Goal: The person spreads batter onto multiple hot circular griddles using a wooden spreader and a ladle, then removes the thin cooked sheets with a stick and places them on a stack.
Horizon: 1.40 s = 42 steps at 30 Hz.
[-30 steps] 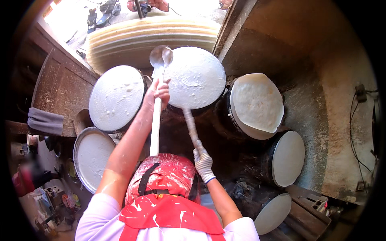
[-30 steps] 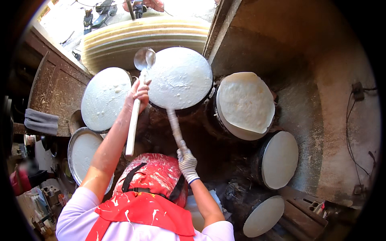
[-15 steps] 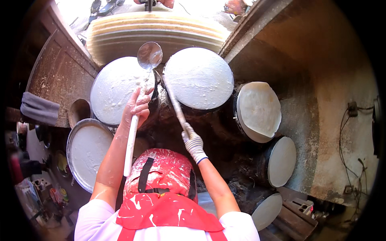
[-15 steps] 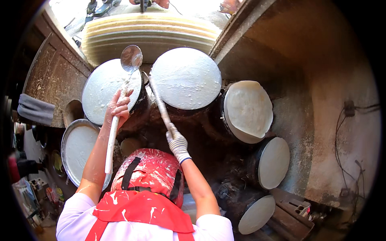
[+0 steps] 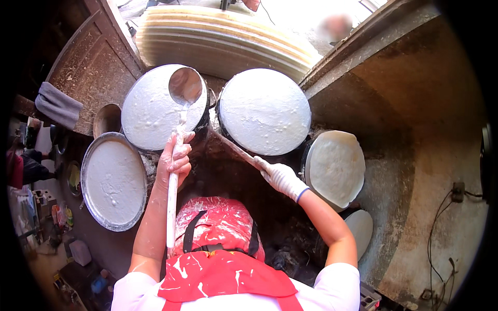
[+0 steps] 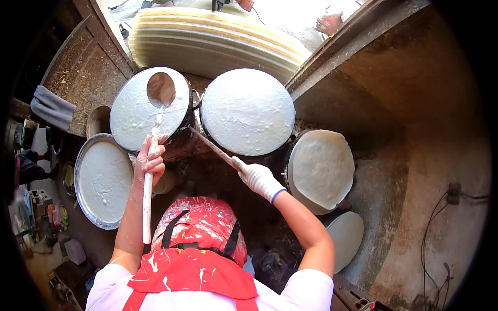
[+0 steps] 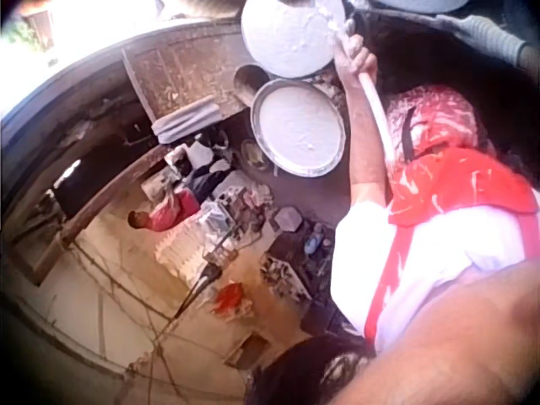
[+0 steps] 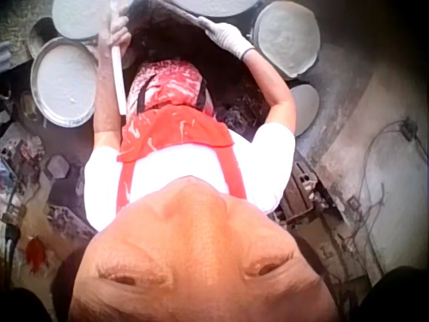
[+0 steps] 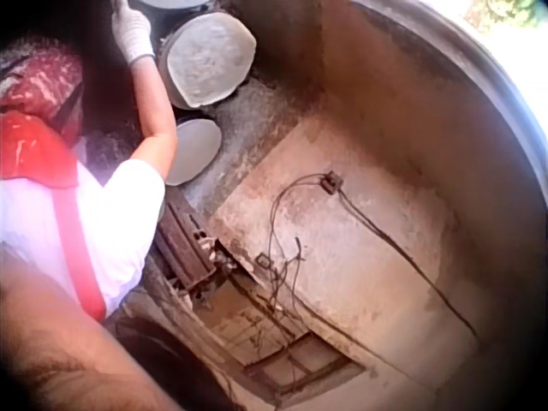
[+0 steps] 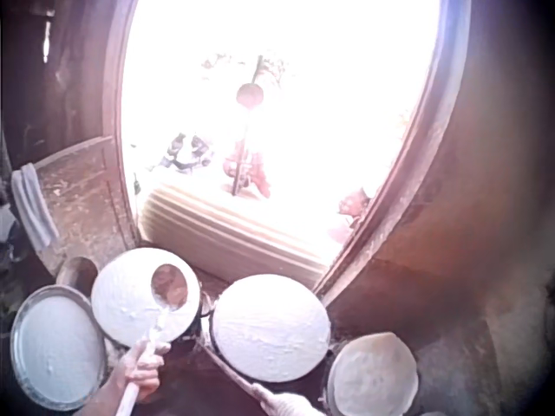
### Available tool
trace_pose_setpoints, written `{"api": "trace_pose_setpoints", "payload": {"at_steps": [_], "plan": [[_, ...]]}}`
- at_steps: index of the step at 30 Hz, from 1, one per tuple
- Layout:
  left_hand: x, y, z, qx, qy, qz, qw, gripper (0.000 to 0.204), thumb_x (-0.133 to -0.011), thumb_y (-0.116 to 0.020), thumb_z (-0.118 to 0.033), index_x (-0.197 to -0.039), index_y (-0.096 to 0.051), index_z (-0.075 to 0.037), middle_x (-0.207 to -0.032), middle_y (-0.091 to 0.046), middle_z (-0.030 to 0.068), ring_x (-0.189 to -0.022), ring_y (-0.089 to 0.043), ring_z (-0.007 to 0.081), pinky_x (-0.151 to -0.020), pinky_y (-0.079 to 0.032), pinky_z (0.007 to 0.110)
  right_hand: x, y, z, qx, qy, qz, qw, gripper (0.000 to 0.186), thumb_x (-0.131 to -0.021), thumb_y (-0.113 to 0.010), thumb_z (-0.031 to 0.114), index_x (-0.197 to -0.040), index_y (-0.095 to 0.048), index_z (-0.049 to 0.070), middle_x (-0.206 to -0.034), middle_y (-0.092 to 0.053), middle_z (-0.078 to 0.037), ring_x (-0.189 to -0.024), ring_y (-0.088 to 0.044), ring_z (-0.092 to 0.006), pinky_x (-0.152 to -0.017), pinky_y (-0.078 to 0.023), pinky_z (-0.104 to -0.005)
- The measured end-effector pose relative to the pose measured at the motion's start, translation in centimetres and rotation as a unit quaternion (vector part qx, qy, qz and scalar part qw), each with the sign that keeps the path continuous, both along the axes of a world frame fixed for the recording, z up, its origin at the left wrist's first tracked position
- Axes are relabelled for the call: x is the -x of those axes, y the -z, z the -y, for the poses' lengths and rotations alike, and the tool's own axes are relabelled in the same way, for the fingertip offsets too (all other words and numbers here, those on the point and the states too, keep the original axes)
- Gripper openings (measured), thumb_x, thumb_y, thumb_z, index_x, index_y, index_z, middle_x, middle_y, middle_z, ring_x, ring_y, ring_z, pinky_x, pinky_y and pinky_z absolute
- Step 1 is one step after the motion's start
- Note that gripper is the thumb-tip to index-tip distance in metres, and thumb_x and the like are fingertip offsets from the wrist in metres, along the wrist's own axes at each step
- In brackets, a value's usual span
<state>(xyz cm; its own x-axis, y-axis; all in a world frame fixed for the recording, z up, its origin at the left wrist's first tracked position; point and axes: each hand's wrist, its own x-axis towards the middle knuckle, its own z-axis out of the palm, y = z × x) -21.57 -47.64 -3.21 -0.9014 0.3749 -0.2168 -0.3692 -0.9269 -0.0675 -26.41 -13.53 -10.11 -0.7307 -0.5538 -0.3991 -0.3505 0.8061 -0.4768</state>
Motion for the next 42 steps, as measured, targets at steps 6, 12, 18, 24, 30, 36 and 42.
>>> {"api": "trace_pose_setpoints", "payload": {"at_steps": [6, 12, 18, 24, 30, 36, 42], "plan": [[0.1, -0.7, -3.9, 0.007, -0.002, -0.007, 1.0, 0.051, -0.099, -0.028, -0.037, -0.129, -0.033, 0.004, -0.061, -0.036, 0.0015, -0.037, -0.037, 0.0089, -0.038, -0.034, 0.024, 0.5, -2.0, -3.0, 0.107, 0.134, -0.147, 0.974, 0.043, -0.087, -0.052, 0.025, -0.129, -0.043, 0.019, -0.081, -0.062, -0.02, -0.07, -0.06, -0.0385, -0.061, -0.045, -0.0469], [-0.8, -1.0, -0.5, 0.065, 0.04, 0.007, 0.997, 0.052, -0.099, -0.027, -0.038, -0.13, -0.032, 0.003, -0.063, -0.041, 0.0035, -0.035, -0.038, 0.01, -0.036, -0.035, 0.024, -7.3, -2.1, -5.6, 0.163, 0.533, -0.16, 0.814, 0.033, -0.084, -0.06, 0.036, -0.09, -0.061, 0.004, -0.071, -0.06, -0.013, -0.062, -0.055, -0.0214, -0.064, -0.046, -0.0346], [-0.6, -0.7, -5.5, 0.099, 0.131, 0.026, 0.986, 0.05, -0.098, -0.03, -0.038, -0.125, -0.036, 0.003, -0.059, -0.038, 0.0013, -0.033, -0.035, 0.0073, -0.032, -0.031, 0.022, -18.9, 4.1, -18.2, 0.17, 0.823, -0.291, 0.457, 0.043, -0.075, -0.071, 0.036, -0.081, -0.061, -0.005, -0.074, -0.066, -0.012, -0.064, -0.059, -0.0212, -0.063, -0.048, -0.0345], [0.9, -0.1, -8.7, 0.099, 0.252, 0.007, 0.963, 0.05, -0.098, -0.031, -0.039, -0.123, -0.038, 0.004, -0.057, -0.037, -0.0005, -0.031, -0.032, 0.0055, -0.03, -0.029, 0.02, -14.6, 5.8, -17.6, 0.15, 0.879, -0.267, 0.364, 0.043, -0.073, -0.072, 0.028, -0.092, -0.061, -0.008, -0.087, -0.066, -0.019, -0.074, -0.063, -0.028, -0.07, -0.048, -0.0365], [2.1, 0.0, -11.8, 0.168, 0.379, -0.007, 0.91, 0.046, -0.095, -0.039, -0.039, -0.115, -0.048, 0.001, -0.053, -0.035, -0.0017, -0.028, -0.025, 0.004, -0.026, -0.022, 0.018, -20.7, 7.2, -17.9, 0.203, 0.891, -0.29, 0.285, 0.036, -0.075, -0.069, 0.021, -0.095, -0.061, -0.008, -0.089, -0.066, -0.016, -0.076, -0.061, -0.024, -0.073, -0.047, -0.0342], [0.4, 0.1, -13.0, 0.363, 0.476, -0.101, 0.795, 0.044, -0.091, -0.048, -0.041, -0.11, -0.051, -0.001, -0.053, -0.035, -0.0024, -0.031, -0.022, 0.004, -0.03, -0.02, 0.018, -37.3, 6.6, -8.4, 0.126, 0.906, -0.359, 0.186, 0.035, -0.078, -0.07, 0.022, -0.1, -0.06, -0.004, -0.089, -0.064, -0.007, -0.073, -0.053, -0.0154, -0.068, -0.045, -0.0303], [-3.5, -0.1, -18.2, 0.382, 0.57, -0.189, 0.702, 0.045, -0.09, -0.051, -0.042, -0.11, -0.051, -0.001, -0.056, -0.034, -0.0032, -0.036, -0.023, 0.0028, -0.033, -0.021, 0.016, -57.5, -0.3, -3.9, -0.054, 0.888, -0.443, 0.116, 0.021, -0.08, -0.067, 0.017, -0.086, -0.063, -0.003, -0.075, -0.065, -0.003, -0.063, -0.052, -0.0107, -0.062, -0.047, -0.029]]}}
